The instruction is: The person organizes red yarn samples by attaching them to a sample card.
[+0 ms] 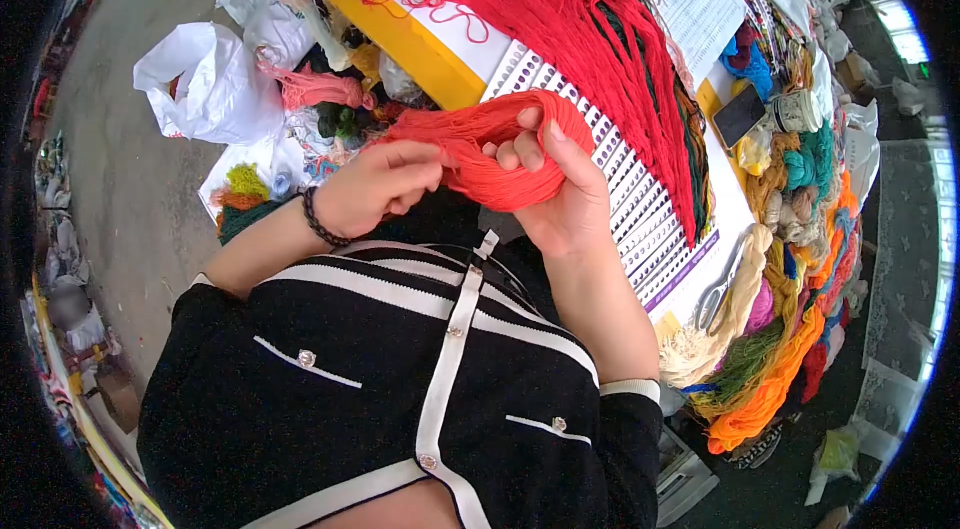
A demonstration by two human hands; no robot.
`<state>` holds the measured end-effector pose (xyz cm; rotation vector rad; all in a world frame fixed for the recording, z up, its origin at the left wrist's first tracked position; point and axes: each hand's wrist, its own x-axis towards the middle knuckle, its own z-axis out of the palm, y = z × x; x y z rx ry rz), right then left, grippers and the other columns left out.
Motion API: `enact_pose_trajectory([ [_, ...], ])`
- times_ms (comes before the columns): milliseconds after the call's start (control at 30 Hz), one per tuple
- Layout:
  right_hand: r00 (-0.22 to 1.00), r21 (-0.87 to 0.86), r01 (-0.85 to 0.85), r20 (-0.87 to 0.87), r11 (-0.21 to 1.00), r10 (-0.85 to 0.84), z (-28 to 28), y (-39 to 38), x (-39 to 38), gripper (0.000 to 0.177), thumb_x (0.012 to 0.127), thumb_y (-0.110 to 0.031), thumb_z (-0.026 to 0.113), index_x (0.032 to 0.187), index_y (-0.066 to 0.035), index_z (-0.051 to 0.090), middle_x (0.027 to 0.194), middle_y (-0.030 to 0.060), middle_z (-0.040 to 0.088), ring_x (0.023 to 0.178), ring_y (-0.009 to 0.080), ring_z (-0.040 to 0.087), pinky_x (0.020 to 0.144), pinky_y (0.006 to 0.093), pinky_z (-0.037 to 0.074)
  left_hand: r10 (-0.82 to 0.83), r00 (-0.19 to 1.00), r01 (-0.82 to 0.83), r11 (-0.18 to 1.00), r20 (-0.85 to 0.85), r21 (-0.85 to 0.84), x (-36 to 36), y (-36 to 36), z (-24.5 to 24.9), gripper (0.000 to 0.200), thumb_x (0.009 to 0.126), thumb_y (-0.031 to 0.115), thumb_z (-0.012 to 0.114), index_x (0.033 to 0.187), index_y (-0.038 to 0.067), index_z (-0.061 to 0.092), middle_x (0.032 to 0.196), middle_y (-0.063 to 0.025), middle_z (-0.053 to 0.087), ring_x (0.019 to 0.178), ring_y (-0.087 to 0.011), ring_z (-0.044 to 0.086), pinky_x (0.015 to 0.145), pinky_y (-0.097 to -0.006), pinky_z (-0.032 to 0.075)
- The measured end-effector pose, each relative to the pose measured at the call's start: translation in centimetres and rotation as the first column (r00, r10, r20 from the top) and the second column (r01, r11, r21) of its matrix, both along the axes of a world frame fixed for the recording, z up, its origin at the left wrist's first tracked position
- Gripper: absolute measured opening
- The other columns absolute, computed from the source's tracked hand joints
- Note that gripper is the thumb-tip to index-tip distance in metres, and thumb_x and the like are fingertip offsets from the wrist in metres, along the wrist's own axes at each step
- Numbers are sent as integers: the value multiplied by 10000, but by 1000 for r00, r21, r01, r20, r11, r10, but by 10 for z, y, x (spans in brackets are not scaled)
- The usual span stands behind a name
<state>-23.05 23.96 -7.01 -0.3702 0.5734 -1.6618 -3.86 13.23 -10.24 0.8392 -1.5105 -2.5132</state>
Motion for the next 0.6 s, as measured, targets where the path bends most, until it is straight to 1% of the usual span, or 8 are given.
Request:
enact_pose_trajectory([
  [67,1000,17,20,23,1000,-20,2,3,-2,254,903,-268,515,1021,-45,535,637,-15,479,719,164,518,949,376,379,87,982,-17,924,-165,382,5,-10,13,154,911,231,535,934,83,568,840,25,561,566,-32,422,471,-179,334],
  [233,993,6,37,116,999,-37,-5,19,-24,297,911,-296,500,1038,-28,509,618,-22,448,676,150,500,882,387,418,519,793,-298,788,-320,538,69,-73,-1,79,922,187,505,930,113,534,791,49,519,588,-22,417,463,-171,324],
  [333,979,-54,-99,172,994,107,7,35,-26,435,927,-394,447,1107,2,444,573,-50,394,533,103,458,697,373,471,682,705,-618,725,-192,304,112,-96,-49,81,897,193,531,885,116,552,709,45,496,578,-24,412,454,-173,323],
  [367,989,-78,-113,88,991,119,14,38,-24,495,928,-433,432,1144,12,430,540,-62,387,427,79,409,557,321,445,659,752,-657,752,24,-59,121,-95,-59,103,877,203,549,871,103,573,687,38,501,589,-27,424,466,-175,330],
  [400,985,-130,-154,54,979,163,21,41,-25,528,928,-437,433,1188,21,406,527,-61,386,398,69,395,510,304,419,660,709,-544,736,248,-402,129,-94,-73,125,857,213,567,856,91,594,666,30,507,600,-30,436,477,-177,337],
  [467,983,-178,-172,30,969,180,34,46,-28,591,927,-434,442,1276,33,344,500,-60,381,352,51,370,448,276,383,517,787,-231,752,336,-617,128,-79,-109,216,802,231,614,898,40,645,701,-10,569,620,-110,540,570,-252,438],
  [567,978,-215,-194,37,957,206,47,43,-33,644,930,-397,463,1364,30,253,537,-45,404,382,41,409,462,251,370,177,912,22,880,371,-474,104,-56,-145,374,761,296,693,1037,56,620,742,-1,580,636,-84,512,560,-249,430],
  [600,989,-196,-116,67,974,131,50,43,-32,635,934,-383,459,1370,27,245,577,-36,422,412,43,432,488,245,369,271,908,-19,788,320,-615,95,-45,-154,463,734,334,723,1083,53,608,770,-44,620,697,-151,580,615,-321,471],
])
